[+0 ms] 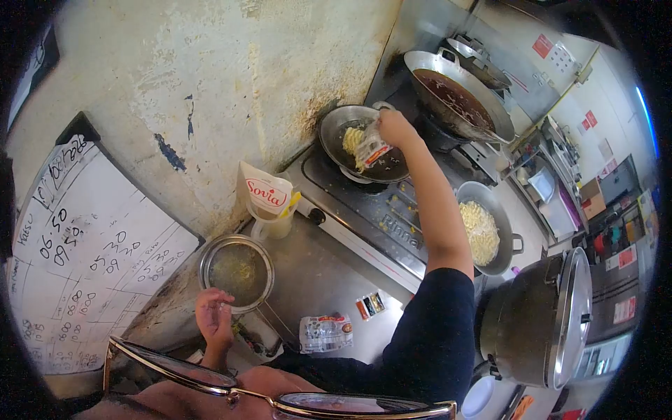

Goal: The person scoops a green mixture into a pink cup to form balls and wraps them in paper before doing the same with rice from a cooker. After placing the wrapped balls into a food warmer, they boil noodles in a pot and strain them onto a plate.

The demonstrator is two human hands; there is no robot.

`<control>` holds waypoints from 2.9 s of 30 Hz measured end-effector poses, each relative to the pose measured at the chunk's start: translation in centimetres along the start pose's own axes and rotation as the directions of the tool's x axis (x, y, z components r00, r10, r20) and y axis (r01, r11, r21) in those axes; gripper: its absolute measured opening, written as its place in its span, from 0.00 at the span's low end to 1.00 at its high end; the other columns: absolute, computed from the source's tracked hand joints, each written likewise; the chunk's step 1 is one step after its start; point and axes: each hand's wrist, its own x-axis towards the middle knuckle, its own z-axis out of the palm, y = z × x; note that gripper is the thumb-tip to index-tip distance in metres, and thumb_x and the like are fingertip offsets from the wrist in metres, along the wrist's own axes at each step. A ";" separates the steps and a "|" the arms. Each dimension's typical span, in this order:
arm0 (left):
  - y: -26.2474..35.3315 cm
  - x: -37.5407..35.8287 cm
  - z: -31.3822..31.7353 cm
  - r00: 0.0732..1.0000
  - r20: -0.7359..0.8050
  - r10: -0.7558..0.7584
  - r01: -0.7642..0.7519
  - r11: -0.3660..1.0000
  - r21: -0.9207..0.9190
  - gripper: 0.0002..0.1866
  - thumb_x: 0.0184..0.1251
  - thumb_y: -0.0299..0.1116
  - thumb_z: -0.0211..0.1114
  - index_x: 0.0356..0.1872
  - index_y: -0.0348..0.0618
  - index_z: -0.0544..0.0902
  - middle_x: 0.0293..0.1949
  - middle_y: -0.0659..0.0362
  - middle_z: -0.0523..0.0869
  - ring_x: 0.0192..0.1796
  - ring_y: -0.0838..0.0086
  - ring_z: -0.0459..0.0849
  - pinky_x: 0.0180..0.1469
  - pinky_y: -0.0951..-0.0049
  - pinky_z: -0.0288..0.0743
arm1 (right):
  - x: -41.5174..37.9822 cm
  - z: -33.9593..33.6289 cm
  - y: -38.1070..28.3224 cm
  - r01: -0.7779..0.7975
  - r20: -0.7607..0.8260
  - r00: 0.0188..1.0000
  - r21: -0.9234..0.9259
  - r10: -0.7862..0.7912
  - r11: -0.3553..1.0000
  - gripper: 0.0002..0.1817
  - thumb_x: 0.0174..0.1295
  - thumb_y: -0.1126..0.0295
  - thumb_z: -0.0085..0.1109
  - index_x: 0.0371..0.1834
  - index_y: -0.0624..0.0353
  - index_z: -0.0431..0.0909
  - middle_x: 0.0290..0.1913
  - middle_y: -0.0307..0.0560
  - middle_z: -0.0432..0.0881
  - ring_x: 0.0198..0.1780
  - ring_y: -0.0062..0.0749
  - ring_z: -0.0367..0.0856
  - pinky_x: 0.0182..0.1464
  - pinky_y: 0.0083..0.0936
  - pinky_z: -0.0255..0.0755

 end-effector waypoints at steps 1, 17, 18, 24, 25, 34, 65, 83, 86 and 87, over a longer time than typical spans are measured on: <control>-0.1 0.0 0.0 1.000 -0.006 0.003 -0.003 1.000 -0.011 0.16 0.56 0.15 0.56 0.47 0.39 0.71 0.46 0.52 0.70 0.43 0.70 0.77 0.50 0.68 0.72 | -0.1 0.3 -0.1 -0.002 0.000 1.000 -0.001 0.002 1.000 0.08 0.54 0.73 0.48 0.31 0.67 0.75 0.36 0.65 0.79 0.40 0.60 0.78 0.45 0.46 0.71; 0.1 0.5 0.2 1.000 0.015 0.003 -0.003 0.999 0.042 0.16 0.57 0.16 0.56 0.47 0.39 0.70 0.46 0.51 0.70 0.42 0.70 0.77 0.47 0.69 0.73 | -1.1 1.7 -2.4 0.135 0.020 0.990 0.140 -0.139 0.981 0.11 0.54 0.65 0.55 0.37 0.61 0.75 0.33 0.64 0.80 0.38 0.57 0.80 0.42 0.45 0.72; 0.2 0.6 0.4 1.000 0.018 0.010 -0.010 0.999 0.041 0.16 0.57 0.16 0.56 0.47 0.40 0.70 0.46 0.51 0.70 0.42 0.70 0.77 0.47 0.69 0.73 | -1.1 1.4 -2.6 0.169 0.122 0.976 0.082 -0.178 0.982 0.10 0.53 0.67 0.55 0.35 0.61 0.75 0.34 0.63 0.80 0.38 0.57 0.79 0.42 0.44 0.71; 0.2 0.3 0.5 0.999 0.021 0.030 -0.030 0.999 0.019 0.16 0.57 0.15 0.55 0.47 0.39 0.70 0.46 0.51 0.70 0.42 0.70 0.77 0.47 0.69 0.73 | -2.1 -1.7 -4.5 0.101 0.336 0.934 0.082 -0.123 0.992 0.12 0.50 0.74 0.54 0.39 0.63 0.75 0.40 0.62 0.79 0.45 0.56 0.77 0.47 0.42 0.70; 0.2 0.2 0.4 0.999 0.020 0.029 -0.030 0.999 0.024 0.16 0.57 0.15 0.55 0.47 0.39 0.70 0.46 0.51 0.70 0.42 0.69 0.77 0.48 0.69 0.73 | -2.2 -1.4 -4.2 0.165 0.272 0.947 0.043 -0.171 0.985 0.12 0.49 0.76 0.54 0.39 0.63 0.74 0.42 0.62 0.78 0.47 0.55 0.76 0.48 0.41 0.70; 0.6 -0.2 0.3 0.999 0.022 0.025 -0.026 1.000 0.016 0.15 0.57 0.15 0.54 0.46 0.38 0.71 0.46 0.51 0.70 0.42 0.70 0.76 0.49 0.68 0.73 | -4.1 2.3 -2.6 0.181 0.106 0.971 0.251 -0.213 0.951 0.18 0.46 0.78 0.53 0.44 0.64 0.74 0.47 0.58 0.76 0.49 0.54 0.74 0.51 0.39 0.68; 5.0 -5.2 4.0 0.975 0.155 0.161 -0.169 0.985 0.041 0.13 0.63 0.25 0.56 0.48 0.40 0.69 0.45 0.52 0.71 0.42 0.68 0.75 0.48 0.67 0.70 | -34.9 10.5 -27.5 -0.501 0.684 0.716 0.642 -0.138 0.581 0.23 0.63 0.53 0.52 0.53 0.59 0.69 0.45 0.56 0.79 0.44 0.42 0.79 0.47 0.35 0.73; 6.3 -10.5 10.7 0.940 0.319 0.118 -0.120 0.993 -0.016 0.10 0.56 0.22 0.60 0.39 0.39 0.75 0.41 0.50 0.74 0.41 0.66 0.76 0.49 0.67 0.70 | -43.5 -14.9 -5.7 -0.396 0.026 0.754 0.815 0.656 0.423 0.23 0.57 0.80 0.43 0.58 0.60 0.70 0.31 0.42 0.82 0.20 0.16 0.71 0.20 0.13 0.63; 6.4 -11.0 14.3 0.874 0.464 0.146 -0.164 0.986 -0.002 0.09 0.53 0.22 0.62 0.37 0.39 0.77 0.40 0.51 0.77 0.42 0.63 0.77 0.51 0.66 0.69 | -44.3 -17.5 2.5 -0.617 -0.300 0.723 0.124 0.622 0.777 0.24 0.55 0.78 0.45 0.58 0.57 0.71 0.34 0.58 0.82 0.36 0.50 0.82 0.40 0.43 0.73; 6.3 -11.0 15.2 0.837 0.517 0.180 -0.216 0.976 0.011 0.10 0.53 0.22 0.63 0.37 0.39 0.77 0.39 0.51 0.79 0.42 0.62 0.78 0.51 0.65 0.69 | -44.2 -17.6 4.6 -0.618 -0.312 0.720 0.117 0.620 0.777 0.24 0.55 0.78 0.45 0.58 0.57 0.71 0.34 0.58 0.82 0.36 0.50 0.82 0.40 0.43 0.73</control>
